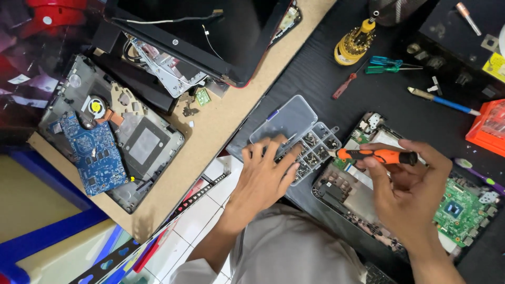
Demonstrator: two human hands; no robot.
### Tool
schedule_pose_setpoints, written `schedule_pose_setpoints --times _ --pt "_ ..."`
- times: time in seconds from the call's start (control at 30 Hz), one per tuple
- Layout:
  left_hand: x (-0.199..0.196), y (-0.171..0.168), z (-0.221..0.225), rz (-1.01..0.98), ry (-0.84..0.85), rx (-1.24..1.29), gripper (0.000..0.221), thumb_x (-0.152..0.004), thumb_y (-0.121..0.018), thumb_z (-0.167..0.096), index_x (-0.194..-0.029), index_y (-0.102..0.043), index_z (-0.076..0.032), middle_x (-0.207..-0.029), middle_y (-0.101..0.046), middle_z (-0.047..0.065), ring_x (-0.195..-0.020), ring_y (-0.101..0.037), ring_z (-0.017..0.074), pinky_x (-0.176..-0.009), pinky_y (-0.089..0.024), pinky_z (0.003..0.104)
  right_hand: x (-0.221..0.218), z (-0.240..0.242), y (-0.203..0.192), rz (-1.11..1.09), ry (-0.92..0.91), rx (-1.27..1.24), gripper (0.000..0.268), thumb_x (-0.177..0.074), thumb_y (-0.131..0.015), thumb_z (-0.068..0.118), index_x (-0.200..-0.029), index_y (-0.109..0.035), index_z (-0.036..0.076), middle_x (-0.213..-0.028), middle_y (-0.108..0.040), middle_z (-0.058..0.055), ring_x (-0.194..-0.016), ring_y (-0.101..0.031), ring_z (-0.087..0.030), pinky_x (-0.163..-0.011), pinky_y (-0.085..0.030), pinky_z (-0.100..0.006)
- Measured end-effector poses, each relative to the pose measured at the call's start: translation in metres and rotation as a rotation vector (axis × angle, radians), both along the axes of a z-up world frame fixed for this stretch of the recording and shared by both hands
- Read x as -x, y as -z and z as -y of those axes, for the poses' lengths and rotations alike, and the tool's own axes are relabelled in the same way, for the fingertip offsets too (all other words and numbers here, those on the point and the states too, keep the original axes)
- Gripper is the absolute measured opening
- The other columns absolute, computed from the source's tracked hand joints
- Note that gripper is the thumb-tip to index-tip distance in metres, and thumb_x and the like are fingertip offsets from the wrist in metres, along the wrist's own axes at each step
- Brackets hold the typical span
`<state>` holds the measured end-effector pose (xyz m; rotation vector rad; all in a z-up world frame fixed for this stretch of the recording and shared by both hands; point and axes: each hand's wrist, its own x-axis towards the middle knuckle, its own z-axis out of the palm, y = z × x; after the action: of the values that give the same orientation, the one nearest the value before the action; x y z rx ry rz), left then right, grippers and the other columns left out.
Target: Installing a battery into a laptop by positioning it and securing it with screws using a screwdriver.
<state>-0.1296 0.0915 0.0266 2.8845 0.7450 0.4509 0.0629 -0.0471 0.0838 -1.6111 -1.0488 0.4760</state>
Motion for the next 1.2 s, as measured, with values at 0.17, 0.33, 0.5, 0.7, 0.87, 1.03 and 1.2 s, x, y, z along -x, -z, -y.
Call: schedule_pose_setpoints --times 0.17,0.33,0.5,0.7,0.87,1.03,1.2 --pt "-0.001 -0.005 0.001 0.025 -0.009 -0.008 0.022 -0.102 -0.059 -0.032 -0.122 -0.060 -0.023 -0.130 -0.052 0.010 -0.101 -0.051 0.0314 -0.073 -0.039 0.045 0.000 -0.020 -0.006 0.230 -0.065 -0.043 0.055 -0.100 -0.062 -0.012 -0.125 -0.018 0.009 -0.098 -0.064 -0.037 -0.093 -0.076 -0.037 -0.075 -0.061 -0.036" --pt "-0.001 0.001 0.000 0.049 -0.022 0.018 0.030 -0.106 -0.054 -0.034 -0.126 -0.060 -0.012 -0.132 -0.054 0.013 -0.094 -0.050 0.0322 -0.077 -0.040 0.047 -0.008 -0.031 0.001 0.405 -0.153 -0.092 0.054 -0.100 -0.067 -0.007 -0.122 -0.020 0.009 -0.085 -0.063 -0.027 -0.092 -0.079 -0.035 -0.052 -0.046 -0.023" --pt "-0.002 0.007 0.001 0.031 -0.007 0.083 0.035 -0.094 -0.067 -0.022 -0.128 -0.062 -0.028 -0.131 -0.049 0.012 -0.109 -0.050 0.0316 -0.075 -0.041 0.049 -0.014 -0.035 0.008 0.361 -0.204 -0.120 0.051 -0.100 -0.063 -0.007 -0.122 -0.020 0.009 -0.081 -0.061 -0.029 -0.087 -0.078 -0.037 -0.052 -0.051 -0.029" --pt "-0.003 0.007 -0.001 0.020 -0.027 0.025 0.034 -0.098 -0.064 -0.030 -0.130 -0.059 -0.024 -0.129 -0.050 0.008 -0.107 -0.049 0.0277 -0.079 -0.041 0.046 -0.015 -0.037 0.010 0.334 -0.205 -0.140 0.054 -0.097 -0.064 -0.011 -0.121 -0.020 0.008 -0.090 -0.064 -0.037 -0.087 -0.077 -0.039 -0.071 -0.060 -0.037" --pt "-0.002 0.008 -0.003 0.042 -0.006 0.039 0.038 -0.092 -0.068 -0.026 -0.129 -0.060 -0.028 -0.133 -0.050 0.010 -0.112 -0.049 0.0291 -0.079 -0.040 0.047 -0.016 -0.041 0.009 0.328 -0.247 -0.113 0.055 -0.097 -0.063 -0.013 -0.122 -0.020 0.010 -0.094 -0.065 -0.036 -0.087 -0.077 -0.035 -0.061 -0.052 -0.028" --pt "-0.001 0.008 -0.003 0.021 -0.035 0.019 0.035 -0.099 -0.062 -0.035 -0.131 -0.060 -0.022 -0.134 -0.053 0.007 -0.108 -0.051 0.0257 -0.083 -0.039 0.044 -0.019 -0.046 0.003 0.442 -0.262 -0.101 0.050 -0.100 -0.064 -0.006 -0.124 -0.021 0.008 -0.094 -0.069 -0.034 -0.072 -0.075 -0.029 -0.051 -0.037 -0.025" --pt "-0.001 0.009 -0.004 0.043 0.003 0.052 0.038 -0.092 -0.070 -0.025 -0.129 -0.061 -0.029 -0.134 -0.050 0.011 -0.113 -0.049 0.0292 -0.081 -0.041 0.047 -0.019 -0.045 0.003 0.441 -0.247 -0.059 0.052 -0.100 -0.065 -0.006 -0.123 -0.021 0.009 -0.090 -0.069 -0.034 -0.054 -0.067 -0.022 -0.045 -0.031 -0.026"
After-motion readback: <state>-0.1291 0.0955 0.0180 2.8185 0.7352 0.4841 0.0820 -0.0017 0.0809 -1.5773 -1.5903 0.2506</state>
